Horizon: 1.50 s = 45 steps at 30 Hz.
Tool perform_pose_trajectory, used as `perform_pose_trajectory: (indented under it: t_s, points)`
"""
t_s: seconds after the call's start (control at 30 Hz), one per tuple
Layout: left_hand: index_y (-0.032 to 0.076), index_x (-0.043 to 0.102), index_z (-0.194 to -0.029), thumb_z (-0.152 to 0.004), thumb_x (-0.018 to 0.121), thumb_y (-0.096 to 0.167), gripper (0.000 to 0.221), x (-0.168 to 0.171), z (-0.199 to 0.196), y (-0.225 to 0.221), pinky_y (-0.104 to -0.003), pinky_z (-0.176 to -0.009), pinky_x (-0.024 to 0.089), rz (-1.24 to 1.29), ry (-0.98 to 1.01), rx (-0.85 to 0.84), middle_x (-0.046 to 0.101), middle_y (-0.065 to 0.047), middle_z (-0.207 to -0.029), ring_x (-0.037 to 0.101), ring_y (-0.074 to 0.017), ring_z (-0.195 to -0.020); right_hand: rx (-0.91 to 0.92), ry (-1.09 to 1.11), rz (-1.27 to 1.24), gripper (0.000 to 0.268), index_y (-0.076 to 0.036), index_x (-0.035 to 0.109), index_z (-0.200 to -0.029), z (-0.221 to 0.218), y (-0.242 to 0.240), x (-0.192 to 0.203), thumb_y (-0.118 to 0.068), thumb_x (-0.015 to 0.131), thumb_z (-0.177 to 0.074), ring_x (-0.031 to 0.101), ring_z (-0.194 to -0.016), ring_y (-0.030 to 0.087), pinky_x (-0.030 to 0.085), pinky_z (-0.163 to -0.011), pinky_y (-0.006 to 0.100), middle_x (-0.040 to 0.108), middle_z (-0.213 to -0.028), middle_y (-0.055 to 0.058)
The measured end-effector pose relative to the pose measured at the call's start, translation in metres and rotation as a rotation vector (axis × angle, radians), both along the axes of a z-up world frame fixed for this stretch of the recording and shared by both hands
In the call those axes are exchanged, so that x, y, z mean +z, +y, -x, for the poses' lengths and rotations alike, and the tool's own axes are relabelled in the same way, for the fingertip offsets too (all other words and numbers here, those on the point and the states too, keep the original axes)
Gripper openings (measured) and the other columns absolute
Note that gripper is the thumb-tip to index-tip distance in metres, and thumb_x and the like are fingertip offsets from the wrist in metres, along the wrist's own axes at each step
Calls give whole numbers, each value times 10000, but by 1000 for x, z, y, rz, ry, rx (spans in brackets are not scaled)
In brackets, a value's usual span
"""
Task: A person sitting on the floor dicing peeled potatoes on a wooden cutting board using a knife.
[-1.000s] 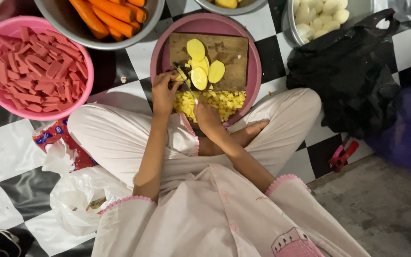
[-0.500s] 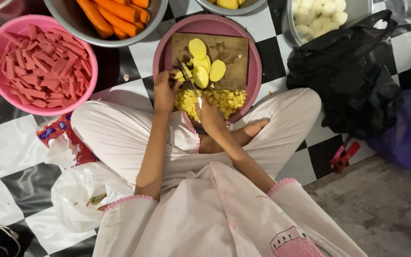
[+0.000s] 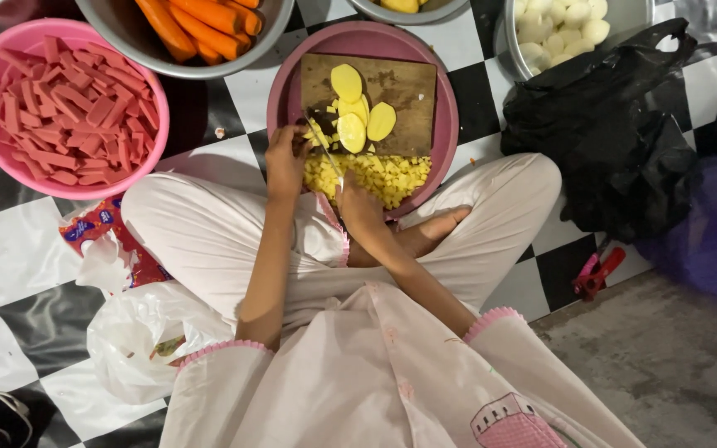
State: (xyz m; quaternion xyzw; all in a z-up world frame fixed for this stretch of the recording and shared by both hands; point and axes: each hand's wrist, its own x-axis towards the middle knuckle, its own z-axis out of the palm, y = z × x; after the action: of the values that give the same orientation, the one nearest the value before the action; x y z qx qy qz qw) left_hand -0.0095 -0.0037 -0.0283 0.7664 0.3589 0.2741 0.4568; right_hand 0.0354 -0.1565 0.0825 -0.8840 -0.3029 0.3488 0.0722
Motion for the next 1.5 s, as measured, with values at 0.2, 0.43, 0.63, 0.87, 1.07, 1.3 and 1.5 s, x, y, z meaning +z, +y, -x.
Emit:
perform_pose_trajectory:
  t_s: [0.2, 0.43, 0.63, 0.87, 1.07, 1.3, 1.5]
  points:
    - [95, 663, -1103, -920, 816, 108, 239, -5, 3, -1, -386, -839, 599, -35, 15, 27, 622, -100, -986, 714, -316, -960, -11, -2, 47, 473, -14, 356, -1409, -1, 5, -9, -348, 326, -1075, 692, -1014, 519, 542, -876, 625, 707, -1026, 311]
    - [186, 701, -1010, -894, 842, 176, 184, -16, -2, 2, -351, -837, 583, -49, 42, 86, 618, -26, -924, 723, -243, -937, 34, 52, -73, 468, 6, 439, -1349, -17, 5, 11, -350, 357, -1058, 682, -1032, 537, 535, -879, 637, 707, -1037, 334]
    - [210, 723, -951, -873, 853, 204, 151, -31, -9, 3, -331, -802, 593, -152, 42, 94, 628, 15, -873, 732, -218, -876, 11, -24, -104, 504, 7, 405, -1439, -22, -11, 25, -340, 341, -1080, 707, -979, 509, 557, -841, 606, 705, -978, 336]
    - [157, 745, -946, -884, 847, 279, 171, -28, -15, -3, -384, -784, 591, -129, -30, 118, 651, -43, -881, 711, -270, -898, 35, -69, -93, 547, 2, 389, -1470, -13, -19, 31, -381, 332, -1084, 703, -976, 521, 545, -846, 627, 701, -973, 346]
    - [137, 693, -916, -882, 869, 181, 184, -25, -13, -5, -262, -821, 533, 47, -70, 186, 590, 3, -853, 673, -146, -883, 64, -47, -8, 541, -49, 382, -1486, -4, -18, 15, -399, 347, -1075, 695, -1018, 513, 540, -896, 625, 706, -1024, 318]
    - [87, 640, -929, -949, 806, 160, 183, 18, -9, -11, -291, -843, 513, 198, -100, 231, 585, -8, -858, 660, -129, -896, 23, -19, 30, 518, -57, 373, -1447, -6, -12, -12, -400, 362, -1060, 687, -1029, 517, 525, -899, 639, 706, -1048, 303]
    - [179, 652, -939, -953, 777, 156, 128, -12, -5, -1, -356, -797, 554, -40, 96, 89, 601, 21, -907, 700, -213, -923, 26, 46, -135, 500, 8, 445, -1398, -13, -24, 2, -361, 380, -1067, 664, -1070, 536, 521, -904, 639, 691, -1070, 351]
